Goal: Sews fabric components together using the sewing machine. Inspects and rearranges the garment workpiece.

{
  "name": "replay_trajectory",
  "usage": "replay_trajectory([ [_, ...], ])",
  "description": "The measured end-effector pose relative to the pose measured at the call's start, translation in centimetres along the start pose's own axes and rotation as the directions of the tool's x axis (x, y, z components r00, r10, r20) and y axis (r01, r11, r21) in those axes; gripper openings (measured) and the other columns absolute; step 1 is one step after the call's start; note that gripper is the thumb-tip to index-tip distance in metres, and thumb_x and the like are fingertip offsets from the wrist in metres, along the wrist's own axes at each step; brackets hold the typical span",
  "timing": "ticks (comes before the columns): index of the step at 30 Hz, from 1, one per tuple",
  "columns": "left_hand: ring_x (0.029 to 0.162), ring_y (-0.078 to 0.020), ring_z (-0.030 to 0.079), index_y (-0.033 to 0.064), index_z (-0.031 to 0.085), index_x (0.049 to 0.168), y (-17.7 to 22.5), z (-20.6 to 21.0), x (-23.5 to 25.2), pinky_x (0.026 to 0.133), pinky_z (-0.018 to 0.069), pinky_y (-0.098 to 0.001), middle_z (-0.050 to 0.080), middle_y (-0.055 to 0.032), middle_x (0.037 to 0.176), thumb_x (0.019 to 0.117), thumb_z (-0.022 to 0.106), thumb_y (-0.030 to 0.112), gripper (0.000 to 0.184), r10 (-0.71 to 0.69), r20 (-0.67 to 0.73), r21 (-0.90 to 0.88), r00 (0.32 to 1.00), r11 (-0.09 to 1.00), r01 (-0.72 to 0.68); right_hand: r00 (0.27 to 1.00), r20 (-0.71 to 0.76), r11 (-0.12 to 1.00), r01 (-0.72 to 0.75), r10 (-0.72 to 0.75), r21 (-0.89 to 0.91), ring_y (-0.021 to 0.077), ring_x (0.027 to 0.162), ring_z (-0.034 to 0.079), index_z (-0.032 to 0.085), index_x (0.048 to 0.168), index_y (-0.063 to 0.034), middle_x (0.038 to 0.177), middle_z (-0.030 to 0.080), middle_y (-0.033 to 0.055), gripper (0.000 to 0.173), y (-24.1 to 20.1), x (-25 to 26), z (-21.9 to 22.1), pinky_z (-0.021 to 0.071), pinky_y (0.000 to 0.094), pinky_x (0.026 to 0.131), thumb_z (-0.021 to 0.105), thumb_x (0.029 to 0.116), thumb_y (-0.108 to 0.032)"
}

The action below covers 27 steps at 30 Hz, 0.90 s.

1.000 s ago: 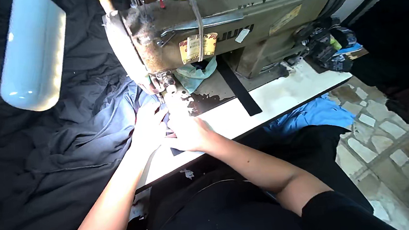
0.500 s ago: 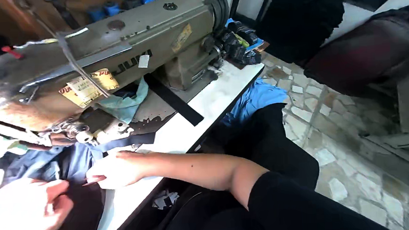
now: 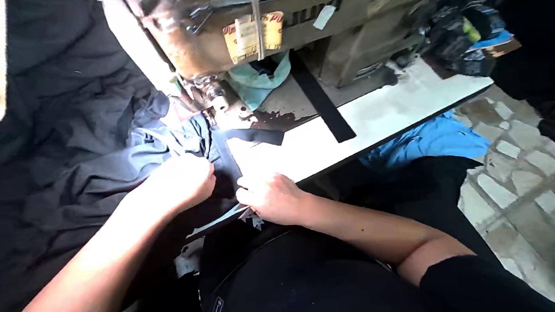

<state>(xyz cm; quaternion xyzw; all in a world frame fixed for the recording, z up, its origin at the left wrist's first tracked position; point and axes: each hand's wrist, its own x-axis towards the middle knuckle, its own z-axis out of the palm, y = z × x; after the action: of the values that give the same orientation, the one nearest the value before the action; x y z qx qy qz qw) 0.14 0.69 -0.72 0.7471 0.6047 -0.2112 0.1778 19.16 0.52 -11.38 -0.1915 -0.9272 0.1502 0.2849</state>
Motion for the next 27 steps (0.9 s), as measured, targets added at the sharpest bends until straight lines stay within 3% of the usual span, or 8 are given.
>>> replay_trajectory([
  [4, 0.091, -0.0435, 0.069, -0.0034, 0.070, 0.090, 0.4, 1.7, 1.4, 0.070, 0.0519, -0.0579, 0.069, -0.0224, 0.092, 0.0990, 0.056, 0.005, 0.019, -0.065, -0.104, 0.224, 0.992, 0.971, 0.087, 0.999, -0.033, 0.999, -0.005, 0.004, -0.032, 0.0251, 0.067, 0.068, 0.071, 0.080, -0.0052, 0.081, 0.069, 0.0112, 0.010, -0.2, -0.1, 0.1, 0.0520, 0.0379, 0.050, 0.067, 0.0885, -0.005],
  [8, 0.091, -0.0456, 0.069, -0.0031, 0.069, 0.088, -2.2, 1.1, 1.9, 0.071, 0.0519, -0.0626, 0.068, -0.0238, 0.090, 0.1009, 0.058, 0.014, 0.024, -0.092, -0.066, 0.145, 0.994, 0.984, 0.101, 0.998, -0.019, 0.998, -0.055, 0.055, -0.007, 0.0251, 0.070, 0.069, 0.071, 0.081, -0.0051, 0.083, 0.068, 0.0108, 0.009, -0.6, 0.0, 0.3, 0.0534, 0.0380, 0.052, 0.067, 0.0879, -0.004],
  [11, 0.084, -0.0404, 0.069, 0.0010, 0.072, 0.084, -1.2, -0.1, 2.8, 0.072, 0.0509, -0.0609, 0.069, -0.0184, 0.082, 0.0992, 0.064, 0.011, 0.020, 0.115, -0.253, -0.026, 0.961, 0.992, -0.126, 0.984, 0.111, 0.989, -0.145, 0.140, 0.033, 0.0305, 0.074, 0.070, 0.074, 0.090, -0.0060, 0.102, 0.071, 0.0177, 0.009, -0.9, 0.5, -0.5, 0.0553, 0.0433, 0.056, 0.065, 0.0901, -0.005],
  [16, 0.087, -0.0372, 0.071, -0.0001, 0.076, 0.090, 3.4, -0.7, 7.9, 0.074, 0.0551, -0.0565, 0.072, -0.0182, 0.088, 0.0939, 0.063, 0.005, 0.015, 0.443, -0.538, -0.038, 0.717, 0.837, -0.546, 0.810, 0.532, 0.942, -0.330, 0.248, 0.065, 0.0414, 0.089, 0.070, 0.067, 0.125, -0.0056, 0.129, 0.063, 0.0264, 0.029, -1.5, 2.8, -3.3, 0.0552, 0.0549, 0.071, 0.050, 0.1018, -0.005],
  [19, 0.092, -0.0408, 0.071, -0.0021, 0.075, 0.092, 5.4, -0.9, 10.1, 0.076, 0.0559, -0.0593, 0.071, -0.0211, 0.095, 0.0962, 0.063, 0.006, 0.015, 0.463, -0.462, 0.028, 0.757, 0.860, -0.509, 0.817, 0.523, 0.947, -0.316, 0.243, 0.054, 0.0441, 0.096, 0.070, 0.064, 0.131, -0.0040, 0.137, 0.060, 0.0283, 0.034, -1.7, 2.7, -3.4, 0.0554, 0.0554, 0.074, 0.046, 0.1011, -0.002],
  [22, 0.092, -0.0388, 0.070, 0.0019, 0.073, 0.088, 6.2, -0.8, 10.9, 0.075, 0.0559, -0.0589, 0.070, -0.0172, 0.095, 0.0942, 0.066, 0.008, 0.011, 0.421, -0.374, 0.083, 0.826, 0.903, -0.422, 0.838, 0.488, 0.950, -0.308, 0.244, 0.053, 0.0451, 0.091, 0.071, 0.065, 0.129, -0.0037, 0.131, 0.063, 0.0291, 0.035, -1.8, 2.5, -3.4, 0.0556, 0.0565, 0.071, 0.047, 0.1001, -0.001],
  [25, 0.096, -0.0372, 0.070, -0.0004, 0.074, 0.087, 5.8, -0.3, 10.8, 0.081, 0.0560, -0.0554, 0.070, -0.0178, 0.094, 0.0939, 0.065, 0.006, 0.013, 0.464, -0.436, 0.086, 0.771, 0.874, -0.478, 0.809, 0.538, 0.951, -0.307, 0.236, 0.045, 0.0456, 0.093, 0.070, 0.064, 0.132, -0.0031, 0.128, 0.063, 0.0295, 0.035, -1.8, 2.8, -3.8, 0.0552, 0.0578, 0.072, 0.048, 0.1002, -0.002],
  [27, 0.095, -0.0361, 0.070, -0.0011, 0.073, 0.085, 5.1, 0.1, 9.7, 0.082, 0.0564, -0.0521, 0.070, -0.0174, 0.091, 0.0915, 0.065, 0.005, 0.012, 0.499, -0.547, 0.081, 0.672, 0.831, -0.550, 0.797, 0.556, 0.950, -0.310, 0.237, 0.040, 0.0453, 0.098, 0.069, 0.063, 0.129, -0.0016, 0.126, 0.063, 0.0282, 0.032, -1.7, 2.7, -4.0, 0.0548, 0.0587, 0.076, 0.053, 0.0993, -0.004],
])
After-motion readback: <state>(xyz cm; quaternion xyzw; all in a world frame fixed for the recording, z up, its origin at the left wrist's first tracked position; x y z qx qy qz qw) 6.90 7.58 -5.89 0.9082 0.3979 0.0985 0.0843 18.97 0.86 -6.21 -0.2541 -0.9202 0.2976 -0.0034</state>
